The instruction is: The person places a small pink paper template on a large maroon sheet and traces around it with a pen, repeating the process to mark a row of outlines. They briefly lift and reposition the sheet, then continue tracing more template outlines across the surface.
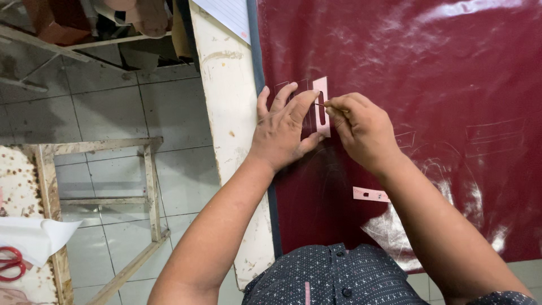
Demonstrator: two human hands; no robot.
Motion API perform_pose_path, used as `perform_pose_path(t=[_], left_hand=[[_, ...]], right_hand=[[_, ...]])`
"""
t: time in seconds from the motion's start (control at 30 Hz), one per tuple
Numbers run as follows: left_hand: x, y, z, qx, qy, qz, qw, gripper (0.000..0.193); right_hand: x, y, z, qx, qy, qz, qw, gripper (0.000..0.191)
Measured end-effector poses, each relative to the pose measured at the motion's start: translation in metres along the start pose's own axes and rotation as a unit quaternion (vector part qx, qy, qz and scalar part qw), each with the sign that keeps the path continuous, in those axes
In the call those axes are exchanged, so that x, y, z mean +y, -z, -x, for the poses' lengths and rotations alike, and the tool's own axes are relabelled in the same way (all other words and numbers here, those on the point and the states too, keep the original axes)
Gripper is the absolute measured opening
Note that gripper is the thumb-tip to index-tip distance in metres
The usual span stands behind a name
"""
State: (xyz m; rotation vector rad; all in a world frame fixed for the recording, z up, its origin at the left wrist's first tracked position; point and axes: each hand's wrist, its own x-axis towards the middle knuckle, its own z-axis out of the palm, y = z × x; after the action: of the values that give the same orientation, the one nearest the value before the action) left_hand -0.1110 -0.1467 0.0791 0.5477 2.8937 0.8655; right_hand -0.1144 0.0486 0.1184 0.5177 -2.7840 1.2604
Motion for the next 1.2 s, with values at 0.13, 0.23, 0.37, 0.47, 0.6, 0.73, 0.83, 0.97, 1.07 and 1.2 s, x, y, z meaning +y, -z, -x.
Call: perform_pose_path(t=[0.13, 0.23, 0.37, 0.47, 0.6, 0.73, 0.83, 0.97, 1.07, 1.2], left_hand=[[-0.008, 0.002, 0.004, 0.014, -0.013, 0.000, 1.000, 0.087], [-0.009, 0.000, 0.006, 0.020, -0.018, 0.001, 1.000, 0.086], [-0.016, 0.000, 0.004, 0.026, -0.025, 0.002, 0.999, 0.087], [-0.018, 0.003, 0.002, 0.028, -0.025, 0.006, 0.999, 0.088], [-0.021, 0.011, -0.002, 0.019, -0.022, 0.001, 1.000, 0.088], [-0.025, 0.018, -0.005, 0.015, -0.016, 0.009, 1.000, 0.089], [-0.027, 0.021, -0.007, 0.012, -0.012, 0.003, 1.000, 0.092], [-0.027, 0.025, -0.009, 0.018, -0.012, 0.010, 1.000, 0.092], [-0.028, 0.031, -0.014, 0.021, -0.012, 0.021, 0.999, 0.091], [-0.027, 0.035, -0.021, 0.018, -0.011, -0.002, 1.000, 0.087]], right_hand=[[-0.001, -0.006, -0.001, 0.009, -0.027, 0.006, 1.000, 0.009], [-0.001, -0.008, 0.002, 0.010, -0.017, -0.011, 1.000, 0.009], [-0.004, -0.006, 0.007, -0.039, -0.012, 0.028, 0.999, 0.010], [-0.008, -0.003, 0.007, -0.049, 0.030, 0.090, 0.994, 0.010], [-0.011, -0.005, -0.011, -0.017, 0.063, 0.111, 0.992, 0.010], [-0.010, -0.014, -0.036, 0.029, 0.061, 0.096, 0.993, 0.008], [-0.010, -0.018, -0.046, 0.049, 0.068, 0.071, 0.994, 0.010], [-0.010, -0.021, -0.046, 0.027, 0.025, 0.007, 0.999, 0.007], [-0.004, -0.015, -0.047, 0.004, -0.020, -0.022, 1.000, 0.008], [0.008, -0.005, -0.042, 0.019, -0.086, -0.042, 0.995, 0.009]])
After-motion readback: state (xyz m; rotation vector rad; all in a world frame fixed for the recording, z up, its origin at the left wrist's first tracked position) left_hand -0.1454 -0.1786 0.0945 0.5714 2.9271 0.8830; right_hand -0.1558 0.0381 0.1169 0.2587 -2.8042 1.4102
